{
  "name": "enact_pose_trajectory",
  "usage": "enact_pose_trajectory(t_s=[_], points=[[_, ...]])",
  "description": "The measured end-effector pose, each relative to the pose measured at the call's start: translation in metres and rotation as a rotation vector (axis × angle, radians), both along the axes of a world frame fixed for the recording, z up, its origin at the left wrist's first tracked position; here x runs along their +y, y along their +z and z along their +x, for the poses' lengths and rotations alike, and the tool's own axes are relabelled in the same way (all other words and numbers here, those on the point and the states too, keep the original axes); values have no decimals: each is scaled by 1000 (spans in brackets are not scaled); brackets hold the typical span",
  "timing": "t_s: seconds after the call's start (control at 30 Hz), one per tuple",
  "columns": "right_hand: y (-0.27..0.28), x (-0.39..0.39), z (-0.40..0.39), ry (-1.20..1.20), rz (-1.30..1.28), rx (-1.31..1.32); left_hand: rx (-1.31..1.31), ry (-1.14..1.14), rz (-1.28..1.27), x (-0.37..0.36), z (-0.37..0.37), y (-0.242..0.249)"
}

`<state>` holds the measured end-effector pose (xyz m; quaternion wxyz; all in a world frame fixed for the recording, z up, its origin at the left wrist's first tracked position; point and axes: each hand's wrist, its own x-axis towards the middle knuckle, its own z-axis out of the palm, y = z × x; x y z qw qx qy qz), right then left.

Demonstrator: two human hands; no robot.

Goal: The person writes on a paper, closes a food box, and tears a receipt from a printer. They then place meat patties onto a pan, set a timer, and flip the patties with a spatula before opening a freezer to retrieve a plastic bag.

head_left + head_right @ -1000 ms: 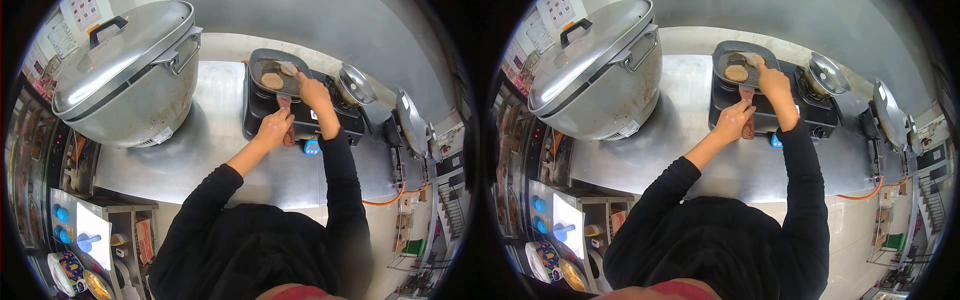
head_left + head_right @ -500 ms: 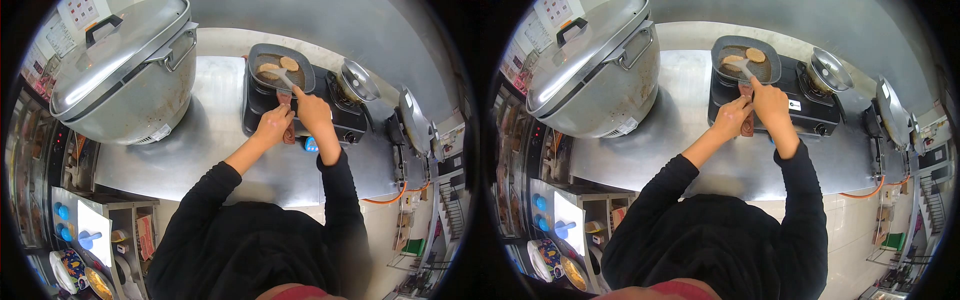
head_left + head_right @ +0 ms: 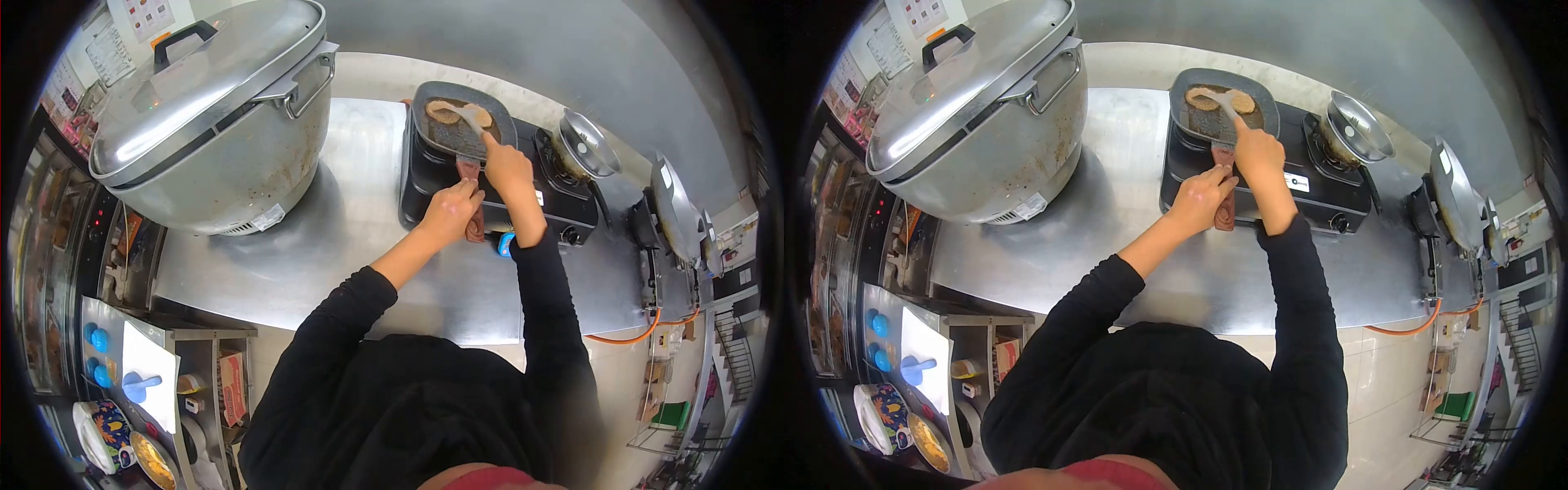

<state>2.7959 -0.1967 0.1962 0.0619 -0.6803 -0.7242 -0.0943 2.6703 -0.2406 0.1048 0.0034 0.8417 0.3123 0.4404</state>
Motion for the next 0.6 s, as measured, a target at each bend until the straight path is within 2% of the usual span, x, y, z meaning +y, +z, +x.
enact_pose_trajectory(t_s=[0.1, 0.2, 0.4, 0.6], points=[[-13, 19, 0, 2, 10, 4, 10, 6, 18, -1, 1, 0], [3, 24, 6, -12, 20, 2, 39, 4, 3, -3, 0, 2], [-6, 47, 40, -140, 36, -11, 17, -13, -24, -3, 1, 2], [-9, 23, 53, -145, -27, -35, 26, -12, -10, -3, 1, 1]])
